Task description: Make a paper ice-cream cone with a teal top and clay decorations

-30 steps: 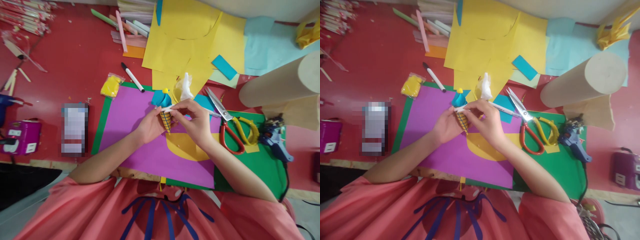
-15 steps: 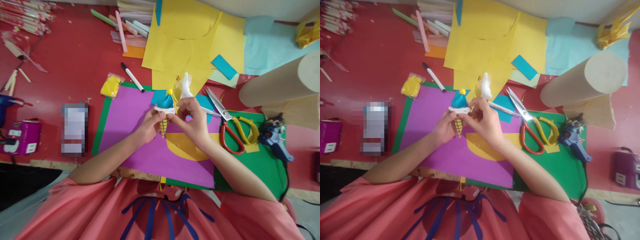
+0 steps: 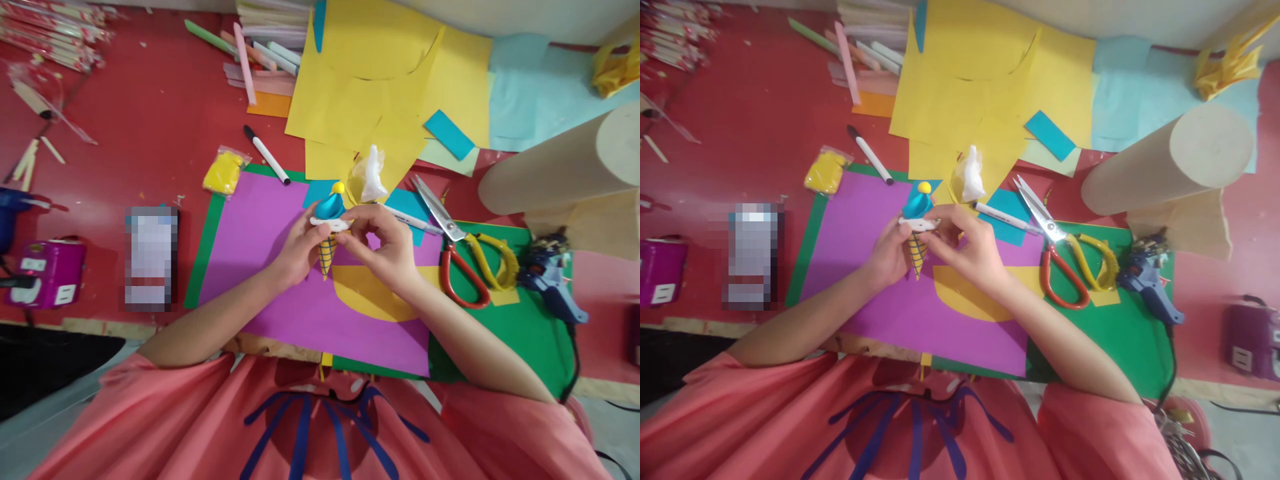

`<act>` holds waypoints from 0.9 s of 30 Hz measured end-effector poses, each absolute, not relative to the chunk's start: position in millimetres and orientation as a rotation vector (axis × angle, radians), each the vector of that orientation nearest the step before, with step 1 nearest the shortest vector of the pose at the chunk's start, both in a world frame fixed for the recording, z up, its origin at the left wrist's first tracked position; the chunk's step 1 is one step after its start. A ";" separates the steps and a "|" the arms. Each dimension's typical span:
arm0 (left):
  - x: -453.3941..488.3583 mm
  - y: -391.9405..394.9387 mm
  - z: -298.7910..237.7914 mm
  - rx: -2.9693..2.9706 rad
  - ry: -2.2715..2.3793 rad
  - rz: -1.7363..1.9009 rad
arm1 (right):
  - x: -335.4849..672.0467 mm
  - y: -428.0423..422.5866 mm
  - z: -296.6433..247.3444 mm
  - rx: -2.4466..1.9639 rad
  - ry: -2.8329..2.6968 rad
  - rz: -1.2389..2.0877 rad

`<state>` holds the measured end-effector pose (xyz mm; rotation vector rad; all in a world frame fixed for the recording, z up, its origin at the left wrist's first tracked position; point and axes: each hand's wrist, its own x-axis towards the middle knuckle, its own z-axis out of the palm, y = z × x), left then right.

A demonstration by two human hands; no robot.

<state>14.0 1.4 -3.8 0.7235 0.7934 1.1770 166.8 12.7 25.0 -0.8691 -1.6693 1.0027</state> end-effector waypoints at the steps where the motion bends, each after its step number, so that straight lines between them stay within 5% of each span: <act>1: 13.9 1.3 -4.1 0.736 0.802 1.183 | 166.7 12.6 25.1 -0.872 -1.663 1.009; 16: 17.3 0.4 -4.1 0.769 0.881 1.159 | 168.6 11.0 21.7 -1.021 -1.439 1.114; 27: 4.7 -2.1 -14.7 1.237 0.857 1.206 | 161.1 10.7 31.4 -0.838 -1.201 2.060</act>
